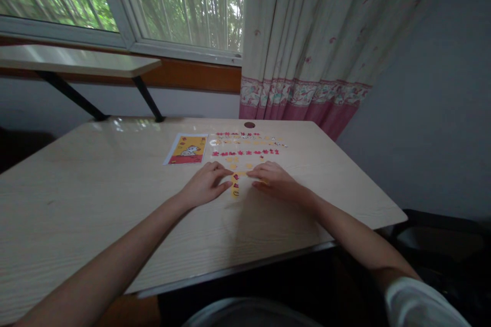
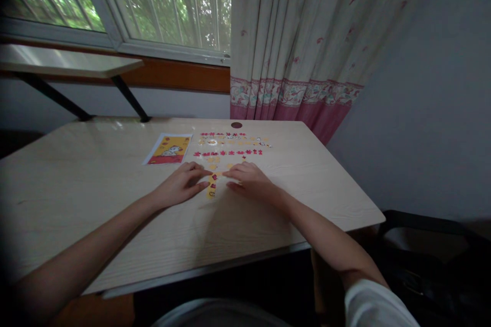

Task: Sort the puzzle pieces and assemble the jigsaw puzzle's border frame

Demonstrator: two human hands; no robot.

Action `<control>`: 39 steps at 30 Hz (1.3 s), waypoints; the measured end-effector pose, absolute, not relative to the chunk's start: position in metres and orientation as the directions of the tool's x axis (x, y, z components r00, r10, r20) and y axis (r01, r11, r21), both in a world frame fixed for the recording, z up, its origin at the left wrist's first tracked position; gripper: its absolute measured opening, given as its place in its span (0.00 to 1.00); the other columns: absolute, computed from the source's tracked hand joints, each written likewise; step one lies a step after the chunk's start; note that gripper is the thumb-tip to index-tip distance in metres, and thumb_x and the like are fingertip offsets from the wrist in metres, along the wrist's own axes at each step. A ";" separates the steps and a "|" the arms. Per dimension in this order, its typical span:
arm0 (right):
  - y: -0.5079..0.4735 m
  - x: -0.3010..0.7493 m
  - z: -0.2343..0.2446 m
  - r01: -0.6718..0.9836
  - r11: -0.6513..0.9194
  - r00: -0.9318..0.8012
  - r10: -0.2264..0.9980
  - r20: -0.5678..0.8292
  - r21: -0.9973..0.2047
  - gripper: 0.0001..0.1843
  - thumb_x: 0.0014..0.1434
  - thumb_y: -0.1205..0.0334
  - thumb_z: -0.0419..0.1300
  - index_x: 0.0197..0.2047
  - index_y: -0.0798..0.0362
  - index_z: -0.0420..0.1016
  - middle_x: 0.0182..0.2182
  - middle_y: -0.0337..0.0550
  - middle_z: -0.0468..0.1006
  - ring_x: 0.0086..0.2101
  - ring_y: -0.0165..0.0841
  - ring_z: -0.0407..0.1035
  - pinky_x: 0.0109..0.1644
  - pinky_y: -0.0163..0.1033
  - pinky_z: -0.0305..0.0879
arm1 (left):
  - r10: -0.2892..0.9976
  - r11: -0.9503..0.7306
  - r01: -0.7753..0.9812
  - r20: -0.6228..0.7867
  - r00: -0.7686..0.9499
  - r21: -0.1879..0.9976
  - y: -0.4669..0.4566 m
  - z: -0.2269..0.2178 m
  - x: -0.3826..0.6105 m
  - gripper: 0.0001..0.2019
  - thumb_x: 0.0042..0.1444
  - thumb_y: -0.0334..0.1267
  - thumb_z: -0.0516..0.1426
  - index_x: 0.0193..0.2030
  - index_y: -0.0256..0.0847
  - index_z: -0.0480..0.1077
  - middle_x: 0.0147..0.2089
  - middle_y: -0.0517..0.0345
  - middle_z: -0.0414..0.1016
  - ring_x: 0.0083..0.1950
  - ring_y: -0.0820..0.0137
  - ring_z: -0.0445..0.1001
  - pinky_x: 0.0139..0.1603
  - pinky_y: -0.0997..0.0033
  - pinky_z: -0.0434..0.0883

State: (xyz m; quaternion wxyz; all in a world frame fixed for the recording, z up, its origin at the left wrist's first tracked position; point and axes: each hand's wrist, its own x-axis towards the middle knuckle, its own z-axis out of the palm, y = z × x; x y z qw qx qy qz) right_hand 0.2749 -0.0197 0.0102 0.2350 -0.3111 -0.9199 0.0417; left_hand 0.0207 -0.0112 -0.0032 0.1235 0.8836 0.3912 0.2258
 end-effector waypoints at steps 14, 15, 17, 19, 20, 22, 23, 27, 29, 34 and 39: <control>0.007 0.310 0.011 0.635 0.744 -0.731 0.666 0.149 -0.209 0.23 0.57 0.52 0.57 0.52 0.54 0.69 0.44 0.50 0.73 0.45 0.36 0.66 0.50 0.42 0.61 | 0.739 -0.674 0.685 0.257 0.623 0.276 -0.013 0.001 0.019 0.29 0.52 0.57 0.52 0.53 0.36 0.67 0.45 0.45 0.64 0.44 0.59 0.65 0.47 0.58 0.64; 0.006 0.309 0.011 0.632 0.743 -0.731 0.666 0.150 -0.219 0.23 0.56 0.51 0.57 0.51 0.53 0.70 0.44 0.49 0.73 0.45 0.36 0.66 0.49 0.42 0.61 | 0.738 -0.674 0.687 0.253 0.625 0.270 -0.013 0.001 0.019 0.29 0.52 0.57 0.52 0.53 0.36 0.67 0.45 0.45 0.64 0.44 0.59 0.65 0.47 0.58 0.64; 0.007 0.309 0.011 0.626 0.743 -0.732 0.665 0.150 -0.237 0.22 0.55 0.50 0.58 0.50 0.52 0.71 0.43 0.48 0.73 0.44 0.35 0.66 0.49 0.41 0.61 | 0.738 -0.675 0.690 0.249 0.627 0.262 -0.014 0.001 0.019 0.29 0.52 0.57 0.52 0.53 0.36 0.67 0.45 0.46 0.64 0.44 0.59 0.64 0.47 0.59 0.64; 0.008 0.309 0.009 0.627 0.737 -0.727 0.670 0.153 -0.252 0.22 0.56 0.50 0.57 0.50 0.53 0.71 0.43 0.48 0.73 0.44 0.35 0.66 0.49 0.40 0.61 | 0.735 -0.677 0.691 0.245 0.632 0.252 -0.014 0.002 0.019 0.29 0.52 0.57 0.52 0.53 0.37 0.67 0.45 0.46 0.64 0.44 0.59 0.65 0.47 0.60 0.64; 0.010 0.310 0.008 0.637 0.727 -0.714 0.682 0.161 -0.255 0.22 0.56 0.50 0.57 0.50 0.54 0.71 0.43 0.49 0.73 0.44 0.35 0.66 0.49 0.40 0.61 | 0.734 -0.679 0.691 0.245 0.633 0.248 -0.014 0.002 0.019 0.29 0.52 0.57 0.52 0.52 0.36 0.67 0.45 0.46 0.64 0.44 0.59 0.65 0.47 0.60 0.63; 0.013 0.309 0.005 0.681 0.690 -0.663 0.723 0.194 -0.247 0.21 0.58 0.52 0.55 0.51 0.55 0.70 0.43 0.50 0.73 0.44 0.35 0.66 0.50 0.41 0.60 | 0.733 -0.680 0.691 0.245 0.634 0.244 -0.014 0.003 0.020 0.29 0.52 0.57 0.52 0.52 0.36 0.67 0.44 0.46 0.64 0.44 0.60 0.65 0.47 0.60 0.63; 0.015 0.309 0.003 0.712 0.661 -0.626 0.750 0.213 -0.237 0.21 0.59 0.53 0.53 0.52 0.56 0.70 0.44 0.51 0.73 0.45 0.35 0.65 0.50 0.42 0.60 | 0.732 -0.681 0.691 0.247 0.635 0.243 -0.013 0.002 0.020 0.29 0.52 0.58 0.52 0.52 0.36 0.67 0.44 0.46 0.64 0.44 0.60 0.65 0.47 0.60 0.63; 0.023 0.308 -0.006 0.784 0.583 -0.532 0.808 0.253 -0.213 0.20 0.60 0.56 0.53 0.53 0.55 0.68 0.44 0.50 0.72 0.45 0.35 0.65 0.51 0.42 0.59 | 0.721 -0.693 0.681 0.255 0.645 0.236 -0.013 0.001 0.019 0.29 0.52 0.58 0.51 0.52 0.37 0.67 0.44 0.47 0.65 0.43 0.60 0.65 0.46 0.59 0.63; 0.026 0.308 -0.009 0.783 0.582 -0.526 0.808 0.267 -0.219 0.18 0.60 0.56 0.52 0.51 0.54 0.71 0.43 0.49 0.73 0.45 0.35 0.66 0.51 0.41 0.59 | 0.715 -0.698 0.677 0.255 0.651 0.232 -0.013 0.001 0.019 0.29 0.53 0.58 0.51 0.52 0.37 0.67 0.44 0.47 0.65 0.43 0.60 0.65 0.46 0.59 0.63; 0.027 0.310 -0.008 0.778 0.575 -0.503 0.812 0.296 -0.253 0.13 0.60 0.59 0.53 0.41 0.54 0.75 0.40 0.45 0.77 0.41 0.34 0.69 0.49 0.41 0.59 | 0.722 -0.692 0.682 0.261 0.641 0.236 -0.013 0.001 0.019 0.29 0.53 0.58 0.51 0.52 0.37 0.67 0.44 0.46 0.66 0.44 0.59 0.65 0.46 0.59 0.64; 0.028 0.311 -0.009 0.784 0.566 -0.485 0.815 0.317 -0.255 0.11 0.59 0.60 0.54 0.39 0.53 0.75 0.38 0.44 0.78 0.40 0.35 0.69 0.48 0.41 0.60 | 0.722 -0.691 0.682 0.262 0.640 0.240 -0.013 0.001 0.019 0.28 0.53 0.57 0.52 0.52 0.37 0.67 0.44 0.46 0.66 0.43 0.60 0.66 0.46 0.59 0.64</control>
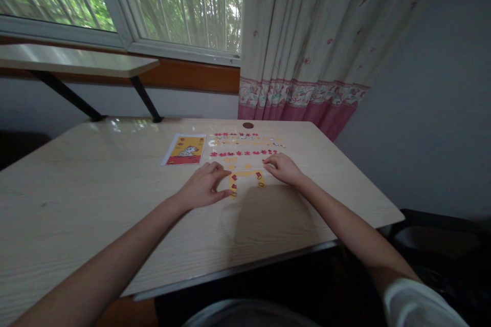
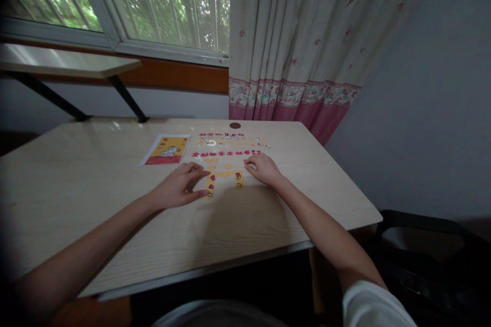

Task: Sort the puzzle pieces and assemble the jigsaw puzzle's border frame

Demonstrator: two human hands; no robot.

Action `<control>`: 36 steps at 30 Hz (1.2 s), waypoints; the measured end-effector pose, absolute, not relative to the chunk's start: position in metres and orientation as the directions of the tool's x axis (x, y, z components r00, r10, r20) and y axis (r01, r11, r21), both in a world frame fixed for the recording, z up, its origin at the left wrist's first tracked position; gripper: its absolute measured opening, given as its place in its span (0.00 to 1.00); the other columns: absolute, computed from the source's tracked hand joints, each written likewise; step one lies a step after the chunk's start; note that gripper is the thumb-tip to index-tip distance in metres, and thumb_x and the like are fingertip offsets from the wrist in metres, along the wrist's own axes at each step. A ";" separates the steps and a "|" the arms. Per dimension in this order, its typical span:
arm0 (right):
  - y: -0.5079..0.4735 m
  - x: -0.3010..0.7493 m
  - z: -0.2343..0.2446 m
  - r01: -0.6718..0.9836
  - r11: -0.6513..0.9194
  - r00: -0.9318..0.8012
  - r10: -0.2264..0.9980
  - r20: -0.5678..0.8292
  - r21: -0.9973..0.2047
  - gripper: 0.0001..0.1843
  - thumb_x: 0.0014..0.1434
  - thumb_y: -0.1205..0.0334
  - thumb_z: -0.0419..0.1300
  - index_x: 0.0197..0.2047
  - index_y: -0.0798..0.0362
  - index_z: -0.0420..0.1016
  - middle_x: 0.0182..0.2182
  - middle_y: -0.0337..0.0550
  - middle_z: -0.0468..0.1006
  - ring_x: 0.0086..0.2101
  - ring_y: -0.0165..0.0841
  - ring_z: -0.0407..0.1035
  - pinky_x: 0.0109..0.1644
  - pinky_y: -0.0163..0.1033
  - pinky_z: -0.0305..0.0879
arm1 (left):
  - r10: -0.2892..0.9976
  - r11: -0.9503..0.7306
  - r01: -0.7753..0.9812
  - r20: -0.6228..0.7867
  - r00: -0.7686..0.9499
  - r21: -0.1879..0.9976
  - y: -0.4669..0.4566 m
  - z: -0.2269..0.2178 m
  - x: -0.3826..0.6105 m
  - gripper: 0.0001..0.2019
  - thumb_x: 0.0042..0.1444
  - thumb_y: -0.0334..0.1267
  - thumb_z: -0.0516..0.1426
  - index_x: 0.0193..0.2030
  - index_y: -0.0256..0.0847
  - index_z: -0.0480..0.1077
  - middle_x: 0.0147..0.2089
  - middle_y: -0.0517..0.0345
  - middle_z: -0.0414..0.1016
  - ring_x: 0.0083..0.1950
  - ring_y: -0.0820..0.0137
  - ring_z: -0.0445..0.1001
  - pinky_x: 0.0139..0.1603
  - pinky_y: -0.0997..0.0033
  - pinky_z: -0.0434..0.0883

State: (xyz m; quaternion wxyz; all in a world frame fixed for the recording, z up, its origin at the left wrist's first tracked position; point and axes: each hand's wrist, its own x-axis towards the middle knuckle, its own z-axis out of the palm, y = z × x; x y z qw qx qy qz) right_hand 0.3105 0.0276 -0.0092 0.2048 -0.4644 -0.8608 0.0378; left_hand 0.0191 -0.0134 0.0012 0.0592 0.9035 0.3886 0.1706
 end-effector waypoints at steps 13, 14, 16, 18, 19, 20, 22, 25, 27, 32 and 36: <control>0.028 0.310 -0.010 0.765 0.593 -0.511 0.797 0.324 -0.251 0.12 0.59 0.62 0.53 0.43 0.54 0.75 0.39 0.46 0.77 0.41 0.34 0.68 0.49 0.41 0.60 | 0.768 -0.636 0.733 0.294 0.569 0.242 0.003 -0.011 0.017 0.19 0.61 0.42 0.46 0.54 0.40 0.67 0.41 0.49 0.65 0.41 0.64 0.66 0.44 0.62 0.64; 0.028 0.310 -0.011 0.763 0.597 -0.516 0.793 0.323 -0.247 0.13 0.60 0.63 0.52 0.44 0.54 0.75 0.40 0.46 0.76 0.41 0.34 0.67 0.49 0.41 0.60 | 0.769 -0.635 0.735 0.295 0.568 0.239 0.003 -0.011 0.017 0.18 0.61 0.42 0.46 0.54 0.40 0.67 0.40 0.50 0.65 0.41 0.64 0.66 0.44 0.62 0.64; 0.028 0.310 -0.011 0.761 0.600 -0.521 0.792 0.318 -0.246 0.14 0.60 0.63 0.51 0.45 0.53 0.74 0.40 0.47 0.75 0.42 0.33 0.67 0.49 0.40 0.60 | 0.771 -0.631 0.738 0.294 0.565 0.238 0.002 -0.010 0.017 0.18 0.60 0.42 0.47 0.53 0.41 0.68 0.40 0.50 0.65 0.41 0.64 0.65 0.43 0.62 0.64; 0.027 0.307 -0.011 0.762 0.597 -0.515 0.794 0.323 -0.252 0.14 0.61 0.63 0.51 0.47 0.54 0.74 0.41 0.47 0.74 0.43 0.33 0.66 0.49 0.40 0.60 | 0.772 -0.630 0.740 0.293 0.563 0.236 0.001 -0.009 0.017 0.18 0.60 0.42 0.47 0.53 0.40 0.68 0.40 0.49 0.65 0.41 0.64 0.65 0.43 0.62 0.64; 0.027 0.305 -0.011 0.761 0.596 -0.511 0.794 0.328 -0.257 0.15 0.61 0.62 0.51 0.48 0.54 0.73 0.42 0.47 0.74 0.43 0.33 0.65 0.49 0.40 0.59 | 0.772 -0.630 0.741 0.293 0.564 0.233 0.001 -0.008 0.017 0.18 0.60 0.42 0.47 0.53 0.40 0.68 0.40 0.49 0.65 0.41 0.63 0.65 0.43 0.62 0.64; 0.027 0.303 -0.011 0.757 0.598 -0.511 0.793 0.333 -0.263 0.15 0.61 0.61 0.51 0.48 0.53 0.73 0.42 0.48 0.73 0.44 0.33 0.65 0.49 0.40 0.59 | 0.771 -0.631 0.742 0.293 0.566 0.227 0.000 -0.008 0.018 0.18 0.60 0.42 0.47 0.53 0.40 0.68 0.40 0.49 0.64 0.41 0.63 0.65 0.43 0.62 0.64; 0.027 0.295 -0.010 0.744 0.611 -0.521 0.784 0.338 -0.269 0.16 0.61 0.60 0.51 0.50 0.53 0.72 0.43 0.47 0.72 0.44 0.33 0.64 0.50 0.39 0.58 | 0.768 -0.633 0.743 0.294 0.569 0.217 0.000 -0.008 0.018 0.18 0.60 0.42 0.47 0.53 0.40 0.68 0.40 0.49 0.64 0.41 0.63 0.65 0.43 0.62 0.64; 0.030 0.283 -0.009 0.731 0.629 -0.546 0.772 0.326 -0.263 0.16 0.62 0.57 0.51 0.49 0.51 0.73 0.42 0.47 0.73 0.44 0.33 0.64 0.49 0.39 0.56 | 0.771 -0.629 0.747 0.293 0.565 0.214 0.001 -0.009 0.019 0.18 0.60 0.41 0.47 0.53 0.40 0.68 0.40 0.49 0.64 0.41 0.63 0.65 0.43 0.62 0.65; 0.033 0.276 -0.007 0.735 0.631 -0.556 0.770 0.312 -0.249 0.15 0.61 0.56 0.52 0.47 0.51 0.74 0.40 0.46 0.73 0.42 0.33 0.64 0.48 0.39 0.56 | 0.772 -0.627 0.749 0.296 0.562 0.214 0.001 -0.010 0.019 0.18 0.60 0.41 0.47 0.53 0.41 0.68 0.41 0.49 0.65 0.42 0.63 0.65 0.43 0.62 0.65; 0.043 0.267 -0.002 0.715 0.655 -0.600 0.754 0.267 -0.244 0.12 0.57 0.57 0.58 0.39 0.54 0.77 0.35 0.45 0.75 0.38 0.33 0.65 0.46 0.38 0.55 | 0.766 -0.635 0.738 0.312 0.562 0.230 -0.001 -0.011 0.018 0.18 0.60 0.41 0.47 0.54 0.42 0.67 0.42 0.49 0.65 0.42 0.63 0.65 0.44 0.62 0.65; 0.047 0.264 -0.001 0.692 0.649 -0.598 0.760 0.253 -0.316 0.07 0.54 0.61 0.61 0.34 0.55 0.75 0.34 0.43 0.76 0.37 0.32 0.66 0.45 0.38 0.55 | 0.772 -0.627 0.742 0.316 0.551 0.238 -0.004 -0.008 0.020 0.17 0.60 0.42 0.47 0.52 0.40 0.68 0.42 0.49 0.66 0.42 0.63 0.66 0.44 0.61 0.65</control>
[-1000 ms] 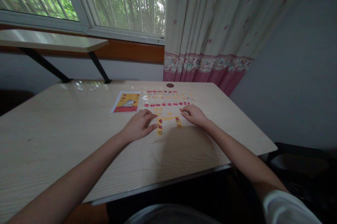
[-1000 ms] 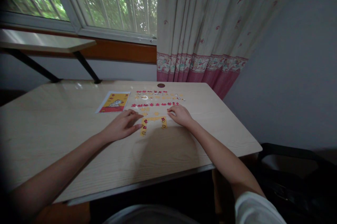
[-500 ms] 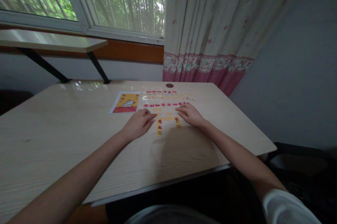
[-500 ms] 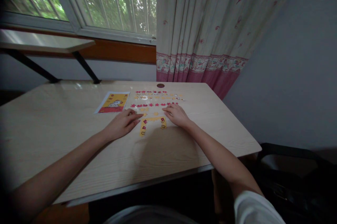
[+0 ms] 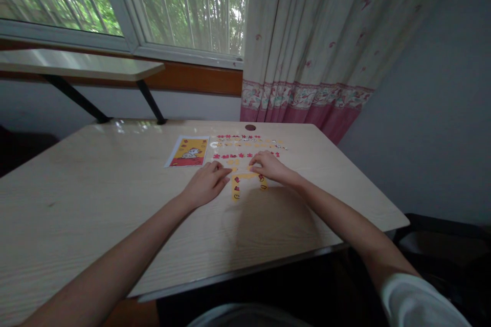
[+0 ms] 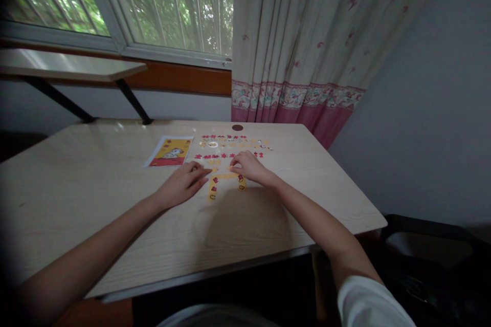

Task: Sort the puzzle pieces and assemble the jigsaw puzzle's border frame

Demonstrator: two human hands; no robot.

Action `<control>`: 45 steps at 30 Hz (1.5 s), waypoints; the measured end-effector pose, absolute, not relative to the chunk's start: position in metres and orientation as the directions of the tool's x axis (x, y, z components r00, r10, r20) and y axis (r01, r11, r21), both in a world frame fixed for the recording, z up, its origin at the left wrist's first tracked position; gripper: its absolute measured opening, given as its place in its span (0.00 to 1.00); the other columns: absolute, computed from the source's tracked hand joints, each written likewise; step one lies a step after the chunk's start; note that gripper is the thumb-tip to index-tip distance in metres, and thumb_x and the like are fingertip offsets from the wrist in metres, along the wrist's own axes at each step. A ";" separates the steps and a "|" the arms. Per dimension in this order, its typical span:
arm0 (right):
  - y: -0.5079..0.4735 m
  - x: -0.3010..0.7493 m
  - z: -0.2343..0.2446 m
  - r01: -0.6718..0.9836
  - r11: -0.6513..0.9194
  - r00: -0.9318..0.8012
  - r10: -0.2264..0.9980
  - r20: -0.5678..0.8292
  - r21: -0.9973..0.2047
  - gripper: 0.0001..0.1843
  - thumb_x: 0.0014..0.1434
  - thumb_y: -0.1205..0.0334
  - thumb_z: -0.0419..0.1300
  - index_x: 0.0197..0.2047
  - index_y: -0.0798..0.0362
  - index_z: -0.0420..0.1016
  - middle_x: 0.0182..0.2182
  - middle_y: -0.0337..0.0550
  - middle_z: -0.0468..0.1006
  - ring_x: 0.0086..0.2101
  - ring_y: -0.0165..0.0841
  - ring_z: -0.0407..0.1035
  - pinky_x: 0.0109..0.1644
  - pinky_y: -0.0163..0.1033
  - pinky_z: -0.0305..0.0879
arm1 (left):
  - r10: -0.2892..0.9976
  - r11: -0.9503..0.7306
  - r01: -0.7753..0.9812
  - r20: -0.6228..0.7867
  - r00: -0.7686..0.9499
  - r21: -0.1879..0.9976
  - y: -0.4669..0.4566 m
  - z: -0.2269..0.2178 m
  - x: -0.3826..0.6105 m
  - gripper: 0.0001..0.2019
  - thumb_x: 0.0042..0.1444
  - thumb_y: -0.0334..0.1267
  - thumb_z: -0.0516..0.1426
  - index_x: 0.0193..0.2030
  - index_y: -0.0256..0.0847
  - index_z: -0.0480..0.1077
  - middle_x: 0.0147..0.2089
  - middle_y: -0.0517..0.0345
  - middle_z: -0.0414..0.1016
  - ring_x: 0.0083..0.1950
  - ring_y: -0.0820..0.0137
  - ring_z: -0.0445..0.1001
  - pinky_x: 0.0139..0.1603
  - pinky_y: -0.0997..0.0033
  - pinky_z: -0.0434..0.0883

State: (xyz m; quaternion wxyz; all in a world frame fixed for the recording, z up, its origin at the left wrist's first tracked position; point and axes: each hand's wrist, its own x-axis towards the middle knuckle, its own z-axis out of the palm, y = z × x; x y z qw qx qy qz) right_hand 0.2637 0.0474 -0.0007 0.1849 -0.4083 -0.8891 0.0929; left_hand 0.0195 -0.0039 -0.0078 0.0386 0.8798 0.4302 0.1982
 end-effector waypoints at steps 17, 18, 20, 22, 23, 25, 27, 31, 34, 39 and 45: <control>-0.018 0.288 -0.003 0.380 0.409 -0.425 0.874 0.236 -0.830 0.12 0.51 0.57 0.62 0.38 0.54 0.75 0.30 0.41 0.77 0.30 0.28 0.69 0.34 0.33 0.63 | 0.789 -0.566 0.542 0.218 0.574 0.621 -0.029 0.019 0.053 0.10 0.54 0.37 0.52 0.35 0.39 0.75 0.33 0.55 0.75 0.35 0.68 0.69 0.37 0.70 0.65; -0.021 0.283 -0.003 0.361 0.399 -0.415 0.878 0.238 -0.843 0.12 0.50 0.57 0.63 0.37 0.54 0.75 0.29 0.41 0.76 0.30 0.27 0.69 0.34 0.33 0.63 | 0.794 -0.543 0.528 0.195 0.576 0.653 -0.031 0.020 0.058 0.10 0.53 0.37 0.53 0.34 0.39 0.75 0.31 0.55 0.75 0.33 0.69 0.69 0.34 0.71 0.64; -0.025 0.274 0.000 0.339 0.397 -0.407 0.879 0.247 -0.853 0.11 0.49 0.57 0.64 0.34 0.54 0.74 0.27 0.39 0.76 0.28 0.27 0.69 0.32 0.32 0.63 | 0.810 -0.502 0.507 0.177 0.559 0.701 -0.034 0.019 0.066 0.09 0.52 0.38 0.54 0.31 0.39 0.75 0.29 0.57 0.74 0.29 0.71 0.68 0.31 0.73 0.63; -0.028 0.268 0.002 0.334 0.401 -0.409 0.877 0.252 -0.853 0.09 0.49 0.57 0.63 0.32 0.53 0.74 0.26 0.38 0.76 0.26 0.26 0.68 0.30 0.32 0.63 | 0.824 -0.481 0.490 0.185 0.535 0.727 -0.036 0.016 0.070 0.08 0.51 0.38 0.55 0.29 0.39 0.74 0.27 0.57 0.73 0.28 0.72 0.67 0.29 0.74 0.61; -0.030 0.266 0.003 0.337 0.407 -0.407 0.876 0.258 -0.849 0.08 0.49 0.58 0.63 0.32 0.53 0.74 0.25 0.38 0.76 0.26 0.25 0.68 0.30 0.31 0.63 | 0.828 -0.477 0.481 0.192 0.527 0.736 -0.036 0.015 0.071 0.08 0.50 0.38 0.55 0.28 0.39 0.74 0.26 0.58 0.73 0.27 0.72 0.66 0.28 0.74 0.61; -0.032 0.265 0.003 0.353 0.435 -0.398 0.871 0.288 -0.828 0.08 0.50 0.58 0.62 0.32 0.53 0.73 0.25 0.38 0.76 0.26 0.25 0.68 0.30 0.31 0.64 | 0.836 -0.464 0.458 0.204 0.509 0.758 -0.037 0.012 0.071 0.08 0.49 0.38 0.56 0.27 0.38 0.74 0.26 0.58 0.73 0.27 0.73 0.66 0.28 0.75 0.61; -0.034 0.266 0.003 0.379 0.495 -0.383 0.853 0.354 -0.782 0.08 0.52 0.58 0.62 0.34 0.53 0.74 0.27 0.39 0.76 0.27 0.26 0.69 0.31 0.32 0.65 | 0.863 -0.412 0.432 0.192 0.467 0.802 -0.037 0.009 0.070 0.08 0.49 0.39 0.55 0.27 0.38 0.73 0.25 0.58 0.72 0.26 0.74 0.65 0.26 0.76 0.60; -0.033 0.270 0.002 0.402 0.660 -0.381 0.751 0.539 -0.635 0.10 0.51 0.57 0.62 0.35 0.52 0.75 0.30 0.42 0.76 0.31 0.28 0.69 0.35 0.34 0.66 | 0.918 -0.250 0.337 0.112 0.379 0.908 -0.034 0.004 0.069 0.11 0.48 0.41 0.55 0.26 0.35 0.72 0.20 0.62 0.66 0.21 0.77 0.60 0.21 0.78 0.57; -0.032 0.270 0.002 0.406 0.729 -0.415 0.684 0.600 -0.551 0.10 0.51 0.55 0.63 0.35 0.52 0.75 0.29 0.42 0.76 0.30 0.29 0.69 0.35 0.34 0.65 | 0.928 -0.206 0.279 0.097 0.360 0.938 -0.030 0.001 0.069 0.12 0.47 0.42 0.56 0.26 0.34 0.71 0.20 0.62 0.65 0.21 0.77 0.60 0.21 0.78 0.57; -0.033 0.269 0.003 0.447 0.763 -0.398 0.637 0.660 -0.467 0.11 0.52 0.55 0.62 0.38 0.51 0.75 0.29 0.43 0.76 0.31 0.30 0.69 0.36 0.36 0.65 | 0.928 -0.211 0.260 0.110 0.355 0.942 -0.028 -0.001 0.069 0.13 0.47 0.44 0.56 0.25 0.34 0.71 0.20 0.61 0.66 0.21 0.78 0.60 0.21 0.78 0.57; -0.033 0.271 0.002 0.523 0.764 -0.432 0.620 0.655 -0.378 0.10 0.55 0.53 0.59 0.36 0.49 0.75 0.28 0.43 0.76 0.32 0.32 0.69 0.39 0.39 0.63 | 0.921 -0.223 0.262 0.115 0.371 0.939 -0.027 -0.006 0.068 0.15 0.49 0.47 0.57 0.28 0.34 0.73 0.21 0.59 0.69 0.21 0.76 0.63 0.21 0.77 0.59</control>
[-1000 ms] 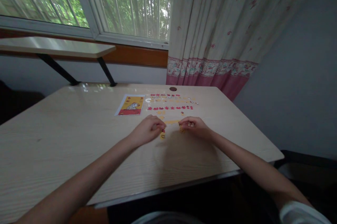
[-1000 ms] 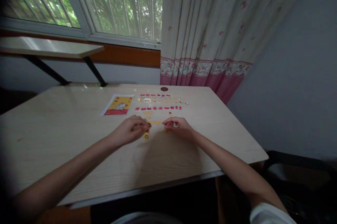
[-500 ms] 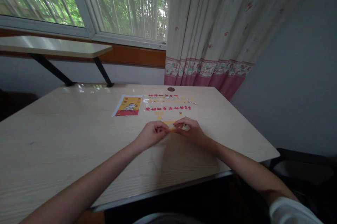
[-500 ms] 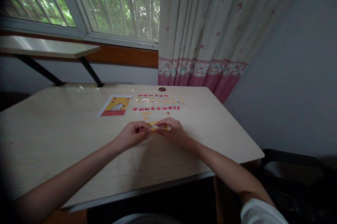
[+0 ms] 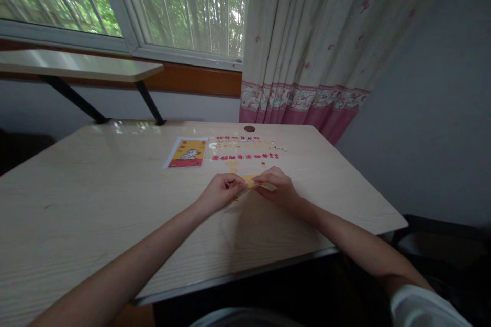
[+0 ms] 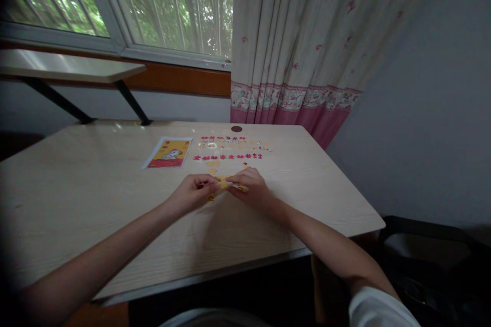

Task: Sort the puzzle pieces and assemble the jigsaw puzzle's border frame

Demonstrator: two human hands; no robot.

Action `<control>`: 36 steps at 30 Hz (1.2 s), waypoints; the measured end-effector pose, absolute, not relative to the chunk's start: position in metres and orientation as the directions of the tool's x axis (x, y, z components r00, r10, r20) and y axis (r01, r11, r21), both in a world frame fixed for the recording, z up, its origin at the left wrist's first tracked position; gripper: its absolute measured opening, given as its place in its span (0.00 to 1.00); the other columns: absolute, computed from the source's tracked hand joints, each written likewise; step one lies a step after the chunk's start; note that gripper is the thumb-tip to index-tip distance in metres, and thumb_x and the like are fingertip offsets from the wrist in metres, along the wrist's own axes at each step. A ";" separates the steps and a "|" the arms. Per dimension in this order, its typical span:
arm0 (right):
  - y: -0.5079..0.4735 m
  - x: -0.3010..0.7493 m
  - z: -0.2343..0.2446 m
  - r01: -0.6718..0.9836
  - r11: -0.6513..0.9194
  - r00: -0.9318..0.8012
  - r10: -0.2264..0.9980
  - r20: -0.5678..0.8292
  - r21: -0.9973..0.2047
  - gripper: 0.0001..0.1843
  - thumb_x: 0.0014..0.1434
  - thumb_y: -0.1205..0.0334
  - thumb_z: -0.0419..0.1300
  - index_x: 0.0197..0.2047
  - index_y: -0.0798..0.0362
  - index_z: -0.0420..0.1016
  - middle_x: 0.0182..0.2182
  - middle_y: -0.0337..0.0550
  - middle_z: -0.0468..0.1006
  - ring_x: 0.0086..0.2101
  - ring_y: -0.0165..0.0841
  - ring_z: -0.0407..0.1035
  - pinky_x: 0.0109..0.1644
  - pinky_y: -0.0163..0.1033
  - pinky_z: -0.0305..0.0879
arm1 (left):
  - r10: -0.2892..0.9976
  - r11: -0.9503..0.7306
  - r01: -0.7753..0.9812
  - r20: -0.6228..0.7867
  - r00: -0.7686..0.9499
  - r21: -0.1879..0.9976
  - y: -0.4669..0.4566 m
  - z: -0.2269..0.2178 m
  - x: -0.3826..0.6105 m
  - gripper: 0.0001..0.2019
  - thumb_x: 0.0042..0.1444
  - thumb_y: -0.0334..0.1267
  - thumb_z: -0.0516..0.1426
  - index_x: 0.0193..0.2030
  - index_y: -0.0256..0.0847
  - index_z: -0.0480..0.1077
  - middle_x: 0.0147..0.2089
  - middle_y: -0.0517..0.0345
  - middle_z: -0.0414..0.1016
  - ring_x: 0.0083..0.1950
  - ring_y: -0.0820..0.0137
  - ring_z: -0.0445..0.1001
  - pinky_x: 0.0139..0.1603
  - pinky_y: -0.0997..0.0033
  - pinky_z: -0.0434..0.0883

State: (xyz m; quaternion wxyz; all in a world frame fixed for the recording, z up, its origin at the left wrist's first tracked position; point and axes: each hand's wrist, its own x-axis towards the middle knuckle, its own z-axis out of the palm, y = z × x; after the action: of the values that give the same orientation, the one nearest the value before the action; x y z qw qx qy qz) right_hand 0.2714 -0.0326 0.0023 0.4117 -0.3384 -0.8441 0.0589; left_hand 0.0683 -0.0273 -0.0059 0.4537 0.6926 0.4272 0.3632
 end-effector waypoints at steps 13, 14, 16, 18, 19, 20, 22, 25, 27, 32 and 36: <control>-0.028 0.277 0.000 0.580 0.751 -0.392 0.598 0.699 -0.317 0.12 0.55 0.50 0.59 0.35 0.47 0.76 0.28 0.41 0.76 0.31 0.32 0.68 0.38 0.39 0.60 | 0.948 -0.223 0.258 0.148 0.283 0.940 -0.024 0.009 0.056 0.12 0.48 0.43 0.58 0.31 0.35 0.75 0.31 0.52 0.76 0.30 0.70 0.71 0.31 0.70 0.68; -0.028 0.276 -0.001 0.579 0.755 -0.399 0.590 0.702 -0.307 0.11 0.54 0.50 0.59 0.35 0.47 0.76 0.27 0.41 0.76 0.31 0.31 0.68 0.38 0.39 0.60 | 0.943 -0.236 0.258 0.156 0.295 0.937 -0.026 0.008 0.059 0.12 0.47 0.43 0.58 0.30 0.35 0.75 0.30 0.53 0.75 0.29 0.71 0.70 0.30 0.71 0.67; -0.028 0.274 -0.002 0.568 0.773 -0.409 0.562 0.719 -0.281 0.11 0.54 0.51 0.60 0.35 0.47 0.76 0.26 0.40 0.76 0.30 0.31 0.67 0.37 0.38 0.59 | 0.934 -0.261 0.268 0.172 0.314 0.927 -0.029 0.005 0.064 0.12 0.47 0.43 0.58 0.29 0.35 0.75 0.29 0.54 0.73 0.26 0.73 0.67 0.27 0.72 0.65; -0.029 0.273 -0.002 0.558 0.787 -0.421 0.542 0.727 -0.264 0.11 0.54 0.51 0.60 0.35 0.47 0.77 0.26 0.40 0.75 0.30 0.31 0.67 0.36 0.38 0.58 | 0.927 -0.281 0.269 0.188 0.325 0.921 -0.030 0.002 0.066 0.12 0.47 0.43 0.58 0.29 0.35 0.75 0.28 0.56 0.71 0.25 0.74 0.65 0.26 0.74 0.63; -0.029 0.272 -0.002 0.556 0.790 -0.430 0.540 0.723 -0.259 0.11 0.54 0.51 0.60 0.35 0.47 0.76 0.26 0.40 0.75 0.30 0.31 0.66 0.36 0.38 0.57 | 0.924 -0.290 0.266 0.196 0.328 0.920 -0.030 0.002 0.066 0.12 0.48 0.43 0.58 0.29 0.35 0.74 0.27 0.56 0.71 0.25 0.75 0.65 0.25 0.74 0.62; -0.029 0.272 -0.002 0.557 0.790 -0.440 0.542 0.715 -0.256 0.11 0.54 0.51 0.60 0.35 0.47 0.76 0.27 0.40 0.75 0.31 0.31 0.66 0.37 0.38 0.57 | 0.921 -0.296 0.262 0.203 0.332 0.918 -0.030 0.001 0.066 0.12 0.48 0.43 0.58 0.29 0.35 0.74 0.27 0.56 0.70 0.25 0.75 0.64 0.25 0.74 0.62; -0.030 0.272 -0.002 0.567 0.786 -0.456 0.549 0.700 -0.247 0.11 0.54 0.50 0.59 0.36 0.47 0.76 0.28 0.40 0.76 0.31 0.30 0.67 0.38 0.38 0.56 | 0.917 -0.304 0.261 0.207 0.341 0.916 -0.029 0.001 0.066 0.11 0.48 0.42 0.57 0.28 0.35 0.74 0.26 0.57 0.69 0.24 0.75 0.63 0.25 0.75 0.61; -0.031 0.271 -0.002 0.578 0.793 -0.477 0.521 0.708 -0.193 0.11 0.54 0.51 0.60 0.37 0.47 0.76 0.28 0.39 0.75 0.31 0.29 0.66 0.38 0.38 0.55 | 0.918 -0.307 0.274 0.208 0.337 0.911 -0.030 0.002 0.067 0.10 0.48 0.40 0.57 0.27 0.35 0.74 0.26 0.58 0.69 0.24 0.76 0.63 0.25 0.75 0.61; -0.032 0.271 -0.002 0.574 0.806 -0.485 0.480 0.731 -0.148 0.10 0.54 0.53 0.60 0.37 0.48 0.75 0.28 0.38 0.75 0.31 0.29 0.66 0.38 0.37 0.54 | 0.917 -0.312 0.280 0.211 0.338 0.908 -0.030 0.002 0.068 0.10 0.48 0.40 0.57 0.27 0.35 0.74 0.26 0.58 0.69 0.25 0.76 0.63 0.25 0.75 0.61; -0.027 0.281 0.000 0.592 0.790 -0.515 0.520 0.682 -0.156 0.10 0.55 0.54 0.60 0.37 0.49 0.75 0.30 0.40 0.75 0.33 0.30 0.65 0.39 0.38 0.54 | 0.885 -0.386 0.349 0.236 0.401 0.854 -0.028 0.004 0.060 0.12 0.51 0.43 0.56 0.33 0.36 0.75 0.32 0.54 0.73 0.30 0.72 0.68 0.30 0.73 0.65; -0.018 0.302 0.002 0.578 0.773 -0.593 0.618 0.515 -0.262 0.11 0.53 0.53 0.61 0.35 0.51 0.75 0.30 0.40 0.76 0.34 0.31 0.66 0.40 0.37 0.55 | 0.862 -0.494 0.552 0.295 0.413 0.671 -0.017 0.008 0.039 0.14 0.53 0.44 0.56 0.40 0.39 0.74 0.38 0.51 0.74 0.39 0.67 0.70 0.41 0.66 0.67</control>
State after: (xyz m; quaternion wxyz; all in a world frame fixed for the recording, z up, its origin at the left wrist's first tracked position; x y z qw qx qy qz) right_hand 0.3025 -0.0179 0.0016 0.3014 -0.3353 -0.8919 0.0338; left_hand 0.0389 -0.0173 0.0081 0.2442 0.8042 0.4395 0.3169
